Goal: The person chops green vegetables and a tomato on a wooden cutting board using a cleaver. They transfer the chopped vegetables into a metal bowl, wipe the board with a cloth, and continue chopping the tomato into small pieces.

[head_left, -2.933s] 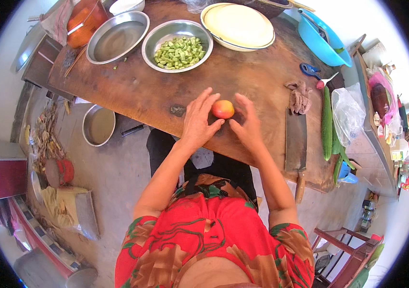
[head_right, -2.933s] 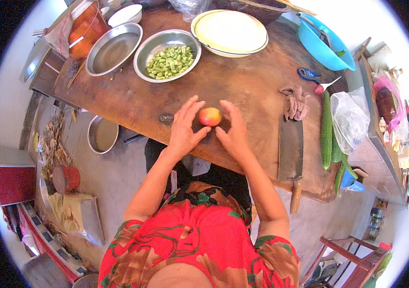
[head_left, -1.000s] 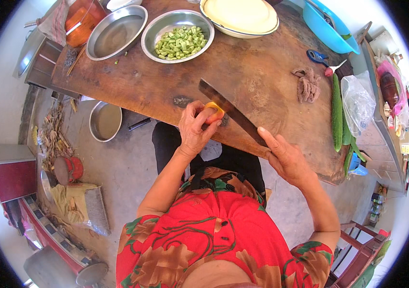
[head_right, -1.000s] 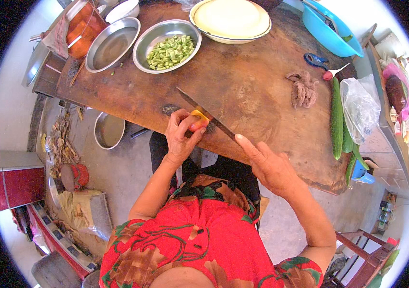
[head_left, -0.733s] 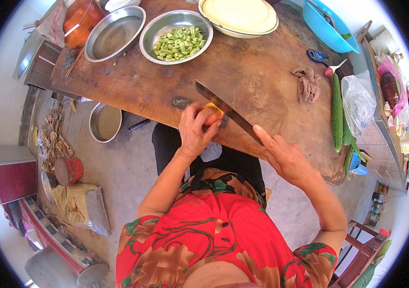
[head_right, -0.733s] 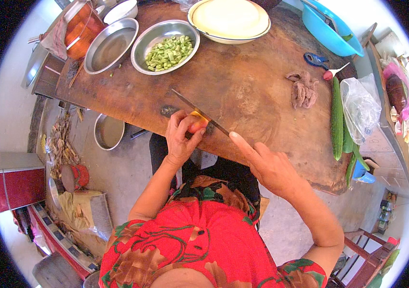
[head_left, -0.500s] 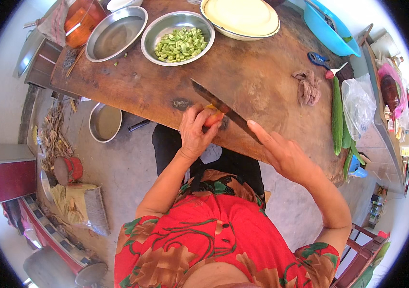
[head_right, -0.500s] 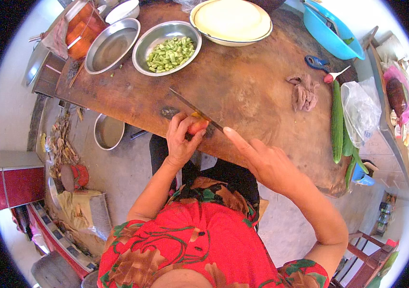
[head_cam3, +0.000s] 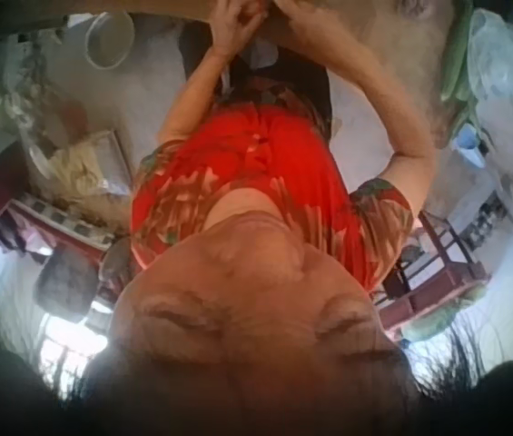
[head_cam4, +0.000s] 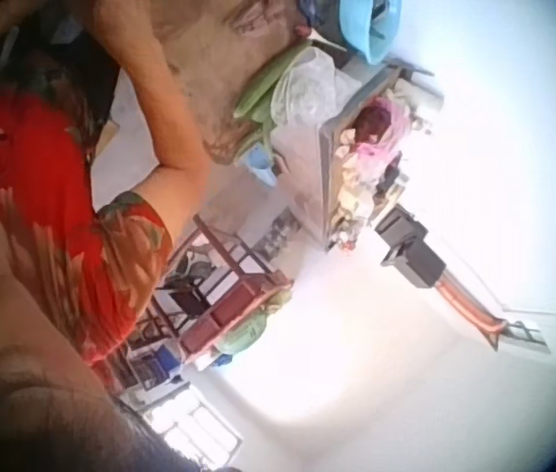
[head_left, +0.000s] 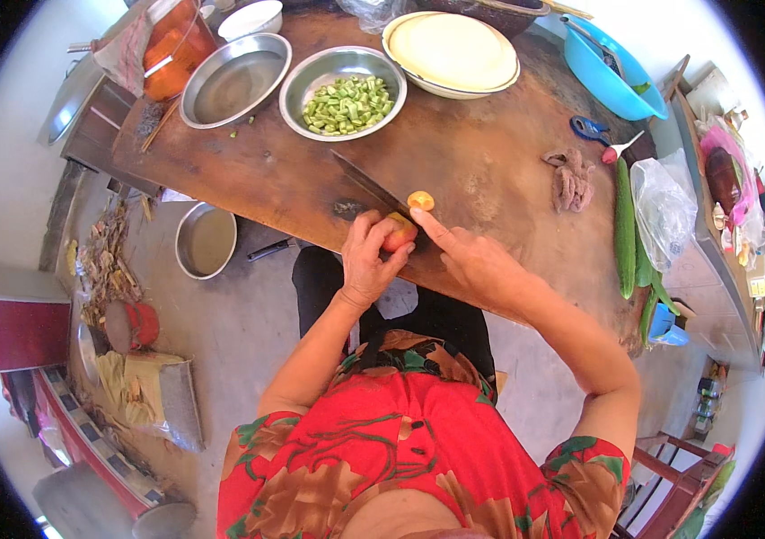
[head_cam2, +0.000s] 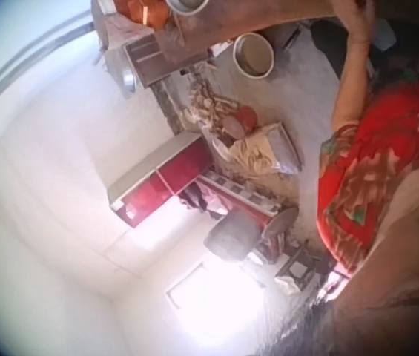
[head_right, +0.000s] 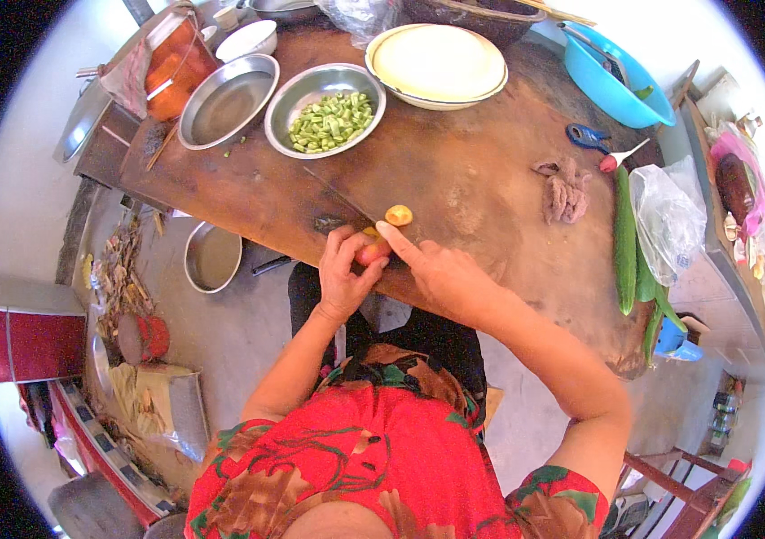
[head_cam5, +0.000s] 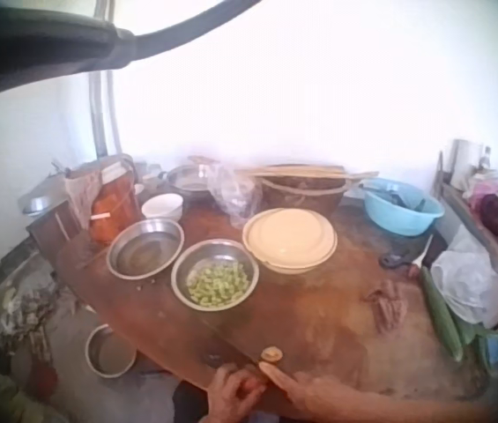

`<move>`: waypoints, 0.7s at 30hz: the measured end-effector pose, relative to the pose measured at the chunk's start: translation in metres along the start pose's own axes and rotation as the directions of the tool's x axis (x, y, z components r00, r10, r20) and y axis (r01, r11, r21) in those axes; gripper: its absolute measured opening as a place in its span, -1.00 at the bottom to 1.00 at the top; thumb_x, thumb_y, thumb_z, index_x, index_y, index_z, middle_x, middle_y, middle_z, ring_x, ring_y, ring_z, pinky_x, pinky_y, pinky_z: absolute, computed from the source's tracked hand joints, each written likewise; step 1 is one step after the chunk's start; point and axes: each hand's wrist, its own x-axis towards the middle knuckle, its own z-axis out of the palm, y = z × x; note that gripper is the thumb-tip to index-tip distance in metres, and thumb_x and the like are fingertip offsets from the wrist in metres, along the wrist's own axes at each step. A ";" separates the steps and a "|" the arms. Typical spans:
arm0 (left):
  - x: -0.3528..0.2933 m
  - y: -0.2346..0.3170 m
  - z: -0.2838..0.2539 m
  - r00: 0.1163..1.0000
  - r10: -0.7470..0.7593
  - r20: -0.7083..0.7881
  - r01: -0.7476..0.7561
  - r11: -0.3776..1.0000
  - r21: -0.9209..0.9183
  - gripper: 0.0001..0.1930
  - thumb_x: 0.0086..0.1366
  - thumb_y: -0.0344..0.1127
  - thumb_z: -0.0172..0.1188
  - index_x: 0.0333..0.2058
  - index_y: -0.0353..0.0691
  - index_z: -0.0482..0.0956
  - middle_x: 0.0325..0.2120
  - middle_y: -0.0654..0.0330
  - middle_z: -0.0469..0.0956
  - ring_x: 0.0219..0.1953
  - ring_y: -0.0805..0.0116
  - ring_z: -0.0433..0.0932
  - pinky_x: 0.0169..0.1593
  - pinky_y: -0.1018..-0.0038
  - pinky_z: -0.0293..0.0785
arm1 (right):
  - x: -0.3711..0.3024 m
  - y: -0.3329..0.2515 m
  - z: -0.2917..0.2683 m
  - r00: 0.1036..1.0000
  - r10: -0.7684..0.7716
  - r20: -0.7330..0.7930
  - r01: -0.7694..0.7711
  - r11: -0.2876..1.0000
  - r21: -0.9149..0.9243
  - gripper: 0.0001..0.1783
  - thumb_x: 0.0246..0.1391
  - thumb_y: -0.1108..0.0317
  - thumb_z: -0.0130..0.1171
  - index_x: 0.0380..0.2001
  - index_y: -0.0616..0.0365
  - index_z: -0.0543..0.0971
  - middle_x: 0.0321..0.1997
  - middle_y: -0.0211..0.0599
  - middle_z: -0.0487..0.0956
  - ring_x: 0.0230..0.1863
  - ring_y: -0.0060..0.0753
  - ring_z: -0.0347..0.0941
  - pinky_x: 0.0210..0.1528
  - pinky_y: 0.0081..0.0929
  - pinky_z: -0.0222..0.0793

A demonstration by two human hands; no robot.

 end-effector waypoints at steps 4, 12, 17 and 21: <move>-0.003 -0.001 -0.004 1.000 0.000 0.004 0.000 0.999 -0.047 -0.57 -0.04 -0.42 0.44 -0.16 -0.19 0.49 -0.13 -0.03 0.48 -0.08 -0.03 0.51 -0.06 0.29 0.48 | -0.004 0.018 0.002 0.999 0.049 0.003 -0.049 0.992 0.116 -0.12 0.10 0.49 0.05 0.45 -0.13 -0.04 -0.15 0.16 0.52 -0.18 0.27 0.48 -0.08 0.00 0.42; -0.020 -0.003 -0.012 0.998 -0.054 -0.042 0.045 0.981 -0.189 -0.54 -0.04 -0.51 0.41 -0.18 -0.21 0.39 0.06 -0.05 0.48 0.06 -0.05 0.49 0.09 0.29 0.44 | -0.040 0.020 -0.009 0.818 0.256 -0.516 0.127 0.794 0.595 -0.13 0.08 0.52 0.13 0.43 0.06 0.02 0.07 0.03 0.50 -0.48 -0.24 0.53 -0.42 -0.42 0.51; -0.022 -0.008 -0.013 0.994 -0.101 -0.039 0.088 0.964 -0.250 -0.51 -0.03 -0.52 0.41 -0.14 -0.21 0.34 0.07 -0.03 0.49 0.08 0.00 0.50 0.13 0.31 0.43 | -0.063 0.042 0.008 0.755 0.509 -0.413 0.424 0.102 0.900 -0.50 0.11 0.40 0.18 0.12 0.22 0.36 -0.33 -0.15 0.59 -0.64 -0.55 0.37 -0.61 -0.60 0.41; -0.014 -0.007 -0.012 0.981 -0.195 -0.021 0.180 0.939 -0.293 -0.50 -0.03 -0.54 0.41 -0.13 -0.22 0.34 0.05 -0.02 0.49 0.08 0.05 0.51 0.12 0.33 0.43 | -0.072 0.069 0.035 0.674 0.656 -0.341 0.450 0.001 0.893 -0.68 0.14 0.30 0.20 -0.10 0.20 0.40 -0.43 -0.21 0.56 -0.66 -0.61 0.34 -0.66 -0.60 0.38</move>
